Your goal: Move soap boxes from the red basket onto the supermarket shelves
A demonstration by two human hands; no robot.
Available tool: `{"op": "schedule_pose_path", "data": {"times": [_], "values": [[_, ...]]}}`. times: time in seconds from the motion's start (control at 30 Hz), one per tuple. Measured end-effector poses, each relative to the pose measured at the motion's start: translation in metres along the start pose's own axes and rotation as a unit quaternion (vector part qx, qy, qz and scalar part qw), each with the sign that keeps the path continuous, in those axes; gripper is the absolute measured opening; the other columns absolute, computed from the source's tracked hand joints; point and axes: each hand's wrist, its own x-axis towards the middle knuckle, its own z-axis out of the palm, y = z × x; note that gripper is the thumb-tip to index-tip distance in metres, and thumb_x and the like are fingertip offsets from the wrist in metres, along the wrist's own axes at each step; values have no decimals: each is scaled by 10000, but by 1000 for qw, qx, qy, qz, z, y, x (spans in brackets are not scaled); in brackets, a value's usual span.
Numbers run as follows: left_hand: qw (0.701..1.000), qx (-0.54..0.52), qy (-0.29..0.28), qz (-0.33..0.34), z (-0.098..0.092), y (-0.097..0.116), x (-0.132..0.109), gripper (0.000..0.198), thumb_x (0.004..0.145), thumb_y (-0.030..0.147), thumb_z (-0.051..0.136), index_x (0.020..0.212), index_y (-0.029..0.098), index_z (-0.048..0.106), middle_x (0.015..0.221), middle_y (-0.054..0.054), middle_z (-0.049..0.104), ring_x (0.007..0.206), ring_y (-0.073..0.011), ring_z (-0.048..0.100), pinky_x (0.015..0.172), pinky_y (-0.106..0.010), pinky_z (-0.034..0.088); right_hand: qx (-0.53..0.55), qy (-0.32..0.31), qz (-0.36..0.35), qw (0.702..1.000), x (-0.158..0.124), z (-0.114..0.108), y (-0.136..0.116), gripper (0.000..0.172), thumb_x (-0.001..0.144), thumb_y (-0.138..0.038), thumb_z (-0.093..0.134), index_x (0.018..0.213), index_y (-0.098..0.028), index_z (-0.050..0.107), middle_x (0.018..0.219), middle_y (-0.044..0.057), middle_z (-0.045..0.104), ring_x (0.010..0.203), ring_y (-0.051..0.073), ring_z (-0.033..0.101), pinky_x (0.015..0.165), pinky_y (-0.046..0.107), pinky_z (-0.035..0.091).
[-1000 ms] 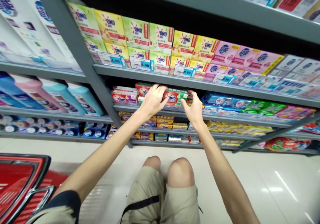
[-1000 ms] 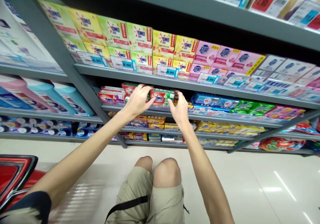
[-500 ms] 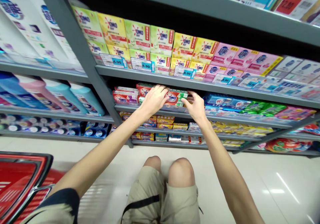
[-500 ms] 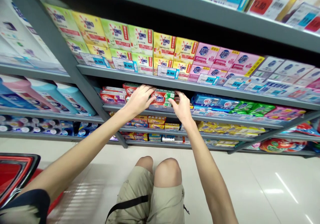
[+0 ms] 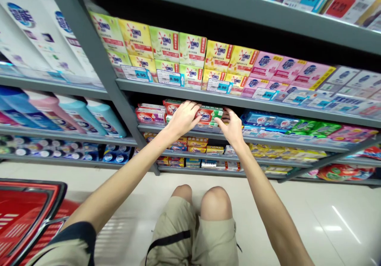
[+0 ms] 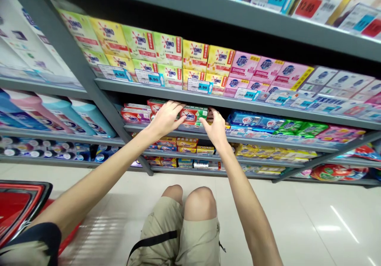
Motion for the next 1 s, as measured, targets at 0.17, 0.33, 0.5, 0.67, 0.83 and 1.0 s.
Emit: {"op": "schedule_pose_path", "data": {"times": [0.17, 0.33, 0.5, 0.67, 0.83, 1.0], "values": [[998, -32, 53, -18, -15, -13, -20, 449, 1013, 269, 461, 1419, 83, 512, 1376, -190, 615, 1322, -307, 527, 1151, -489, 418, -93, 68, -77, 990, -18, -13, -15, 481, 974, -365, 612, 1401, -162, 522, 1318, 192, 593, 1196, 288, 612, 1034, 481, 519], [990, -31, 99, -93, -30, -54, -38, 380, 994, 313, 518, 1319, 138, 610, 1280, -153, 672, 1243, -308, 573, 1091, -501, 462, -144, -4, -208, 967, -17, -1, -48, 337, 1033, -302, 512, 1346, -212, 596, 1318, 140, 656, 1245, 284, 574, 1069, 482, 462], [992, -21, 38, -116, -31, -81, -35, 327, 967, 365, 567, 1187, 174, 718, 1156, -132, 752, 1122, -304, 650, 1042, -500, 496, -191, -84, -232, 950, 12, 40, -74, 387, 1015, -279, 536, 1379, -154, 578, 1341, 163, 660, 1238, 325, 559, 1074, 504, 437], [990, -56, 35, -125, -33, -83, -33, 268, 959, 335, 587, 1096, 196, 770, 1144, -122, 776, 1079, -283, 698, 1005, -455, 534, -236, -106, -197, 946, 26, 66, -76, 321, 1011, -246, 531, 1283, -122, 647, 1191, 181, 722, 1112, 347, 612, 998, 510, 466], [988, -68, 51, -133, -38, -81, -36, 250, 948, 321, 603, 1057, 189, 784, 1136, -122, 780, 1082, -285, 707, 1006, -438, 532, -196, -76, -169, 963, 30, 73, -71, 270, 1034, -266, 491, 1165, -200, 718, 1125, 133, 762, 1030, 319, 630, 977, 518, 457], [986, -78, 65, -133, -42, -78, -40, 262, 952, 339, 599, 1071, 190, 779, 1165, -113, 770, 1105, -275, 697, 1023, -427, 523, -165, -62, -202, 963, 29, 73, -66, 260, 1033, -285, 517, 1176, -234, 728, 1186, 91, 758, 1106, 311, 605, 1008, 504, 438]]}}
